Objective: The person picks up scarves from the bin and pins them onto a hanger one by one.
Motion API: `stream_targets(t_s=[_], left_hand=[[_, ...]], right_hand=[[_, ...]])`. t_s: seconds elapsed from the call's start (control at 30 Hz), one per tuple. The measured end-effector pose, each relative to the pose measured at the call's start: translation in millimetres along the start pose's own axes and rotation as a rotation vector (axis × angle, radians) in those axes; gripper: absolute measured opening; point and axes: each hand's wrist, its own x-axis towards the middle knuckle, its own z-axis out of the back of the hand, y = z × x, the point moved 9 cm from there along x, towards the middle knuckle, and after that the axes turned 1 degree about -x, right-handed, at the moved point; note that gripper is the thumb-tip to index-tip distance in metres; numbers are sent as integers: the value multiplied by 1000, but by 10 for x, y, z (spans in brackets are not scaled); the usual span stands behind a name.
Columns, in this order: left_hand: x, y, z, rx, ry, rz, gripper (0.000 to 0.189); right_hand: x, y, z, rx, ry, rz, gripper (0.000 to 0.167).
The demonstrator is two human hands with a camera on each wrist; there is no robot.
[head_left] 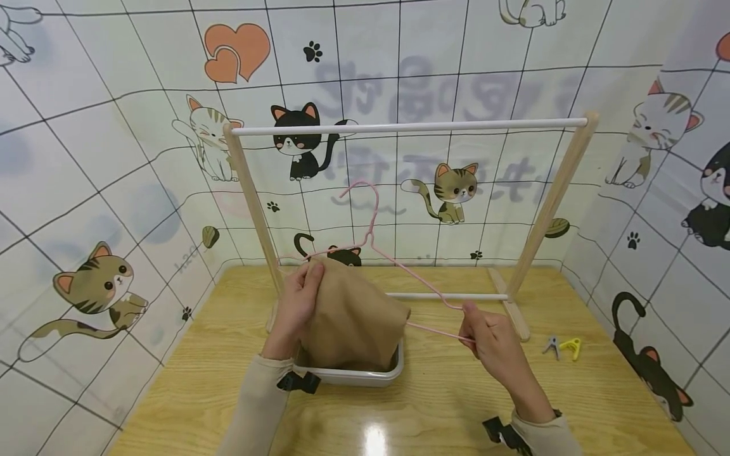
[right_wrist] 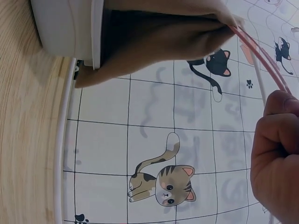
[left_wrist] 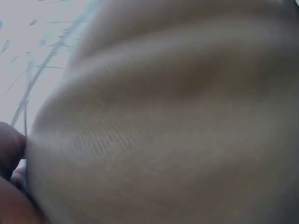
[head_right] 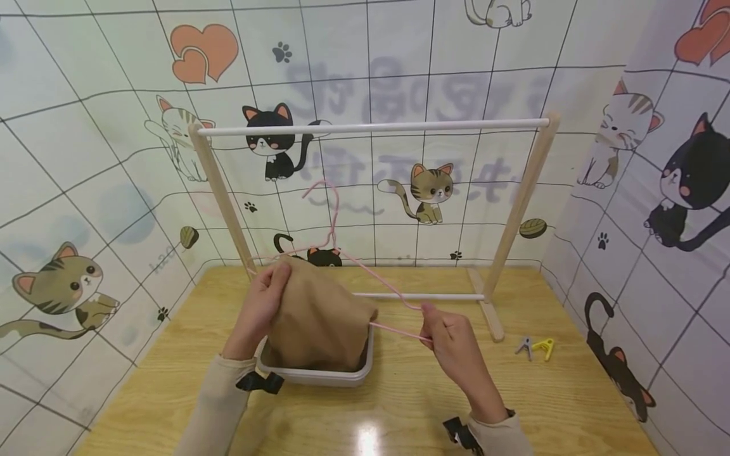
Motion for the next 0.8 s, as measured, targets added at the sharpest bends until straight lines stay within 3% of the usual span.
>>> stream_targets(t_s=[0.13, 0.27, 0.33, 0.4, 0.47, 0.53, 0.6, 0.8], left_hand=[[-47, -169, 86, 455, -105, -145, 29], [-196, -357, 96, 679, -191, -264, 27], [-297, -515, 60, 749, -225, -397, 30], [-401, -674, -58, 786, -178, -571, 33], [-493, -792, -230, 815, -57, -739, 38], [-550, -839, -387, 829, 86, -839, 41], [-557, -839, -477, 836, 178, -866, 39], [-476, -784, -526, 821, 240, -835, 30]], right_hand=[[-2, -4, -9, 12, -1, -10, 60], [6, -35, 0, 9, -21, -38, 61], [13, -39, 8, 10, -29, -42, 61], [25, -28, 14, 12, -30, -44, 62], [48, -3, 21, 5, -30, -39, 62], [75, 33, 38, 0, -37, -37, 63], [104, 65, 60, -11, -47, -39, 62], [183, 156, 124, -44, -74, -16, 62]])
